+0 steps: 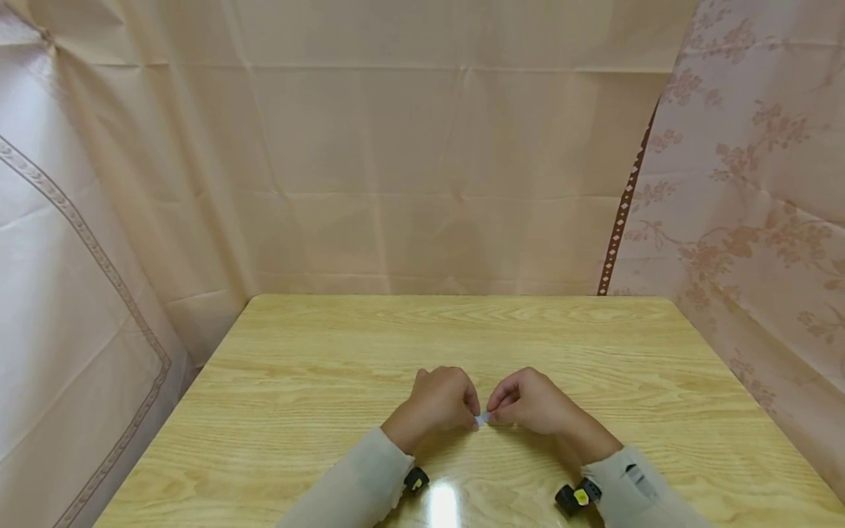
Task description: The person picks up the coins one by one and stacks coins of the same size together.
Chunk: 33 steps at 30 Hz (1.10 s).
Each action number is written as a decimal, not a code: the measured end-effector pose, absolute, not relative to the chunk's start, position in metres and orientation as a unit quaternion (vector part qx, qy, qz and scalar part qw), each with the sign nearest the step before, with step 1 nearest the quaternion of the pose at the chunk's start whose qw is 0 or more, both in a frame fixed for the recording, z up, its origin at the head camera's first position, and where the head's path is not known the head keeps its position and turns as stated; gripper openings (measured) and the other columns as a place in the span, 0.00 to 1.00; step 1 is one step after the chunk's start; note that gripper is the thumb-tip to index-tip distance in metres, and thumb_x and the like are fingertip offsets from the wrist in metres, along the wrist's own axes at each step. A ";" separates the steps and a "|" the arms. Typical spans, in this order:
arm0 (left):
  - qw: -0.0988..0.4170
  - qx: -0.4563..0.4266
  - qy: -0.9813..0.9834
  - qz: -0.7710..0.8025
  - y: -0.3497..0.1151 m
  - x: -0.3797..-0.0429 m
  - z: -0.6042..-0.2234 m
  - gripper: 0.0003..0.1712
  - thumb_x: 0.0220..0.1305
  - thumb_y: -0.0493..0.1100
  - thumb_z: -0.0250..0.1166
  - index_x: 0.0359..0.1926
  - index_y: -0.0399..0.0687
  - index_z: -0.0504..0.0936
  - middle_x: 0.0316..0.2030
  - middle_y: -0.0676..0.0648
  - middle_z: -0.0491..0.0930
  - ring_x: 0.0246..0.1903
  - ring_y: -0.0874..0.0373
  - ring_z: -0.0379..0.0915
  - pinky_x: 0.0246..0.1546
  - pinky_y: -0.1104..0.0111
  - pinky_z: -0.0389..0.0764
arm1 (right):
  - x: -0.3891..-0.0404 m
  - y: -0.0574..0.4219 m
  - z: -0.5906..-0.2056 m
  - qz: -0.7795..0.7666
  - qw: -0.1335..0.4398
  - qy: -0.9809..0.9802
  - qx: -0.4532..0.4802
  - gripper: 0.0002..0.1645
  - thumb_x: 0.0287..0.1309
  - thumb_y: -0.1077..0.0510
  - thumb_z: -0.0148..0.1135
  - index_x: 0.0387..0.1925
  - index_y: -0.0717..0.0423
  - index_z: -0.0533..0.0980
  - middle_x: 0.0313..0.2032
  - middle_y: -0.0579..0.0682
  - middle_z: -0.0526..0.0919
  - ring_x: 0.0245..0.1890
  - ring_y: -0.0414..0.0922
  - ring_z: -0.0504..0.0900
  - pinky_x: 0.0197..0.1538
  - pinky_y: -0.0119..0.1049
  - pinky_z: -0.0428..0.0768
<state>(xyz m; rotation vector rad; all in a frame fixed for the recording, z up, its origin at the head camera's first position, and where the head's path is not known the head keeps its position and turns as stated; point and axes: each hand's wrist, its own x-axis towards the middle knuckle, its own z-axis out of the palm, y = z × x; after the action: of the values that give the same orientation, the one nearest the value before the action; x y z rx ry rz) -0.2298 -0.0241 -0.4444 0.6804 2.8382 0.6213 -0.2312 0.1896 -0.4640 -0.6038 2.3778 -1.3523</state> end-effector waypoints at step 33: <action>0.075 0.213 0.956 0.189 -0.024 -0.230 -0.445 0.19 0.43 0.50 0.86 0.13 0.63 0.82 0.19 0.67 0.77 0.26 0.67 0.70 0.53 0.41 0.69 | -0.224 0.177 -0.464 -0.452 0.146 0.859 -0.192 0.03 0.57 0.60 0.76 0.33 0.56 0.88 0.28 0.47 0.89 0.28 0.41 0.82 0.29 0.32 0.79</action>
<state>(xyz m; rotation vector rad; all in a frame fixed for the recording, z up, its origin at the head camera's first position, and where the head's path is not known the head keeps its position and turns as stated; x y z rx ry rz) -0.2301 -0.0238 -0.4447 0.6389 2.8672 0.5657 -0.2242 0.1765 -0.4639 -0.5542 2.4734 -1.3004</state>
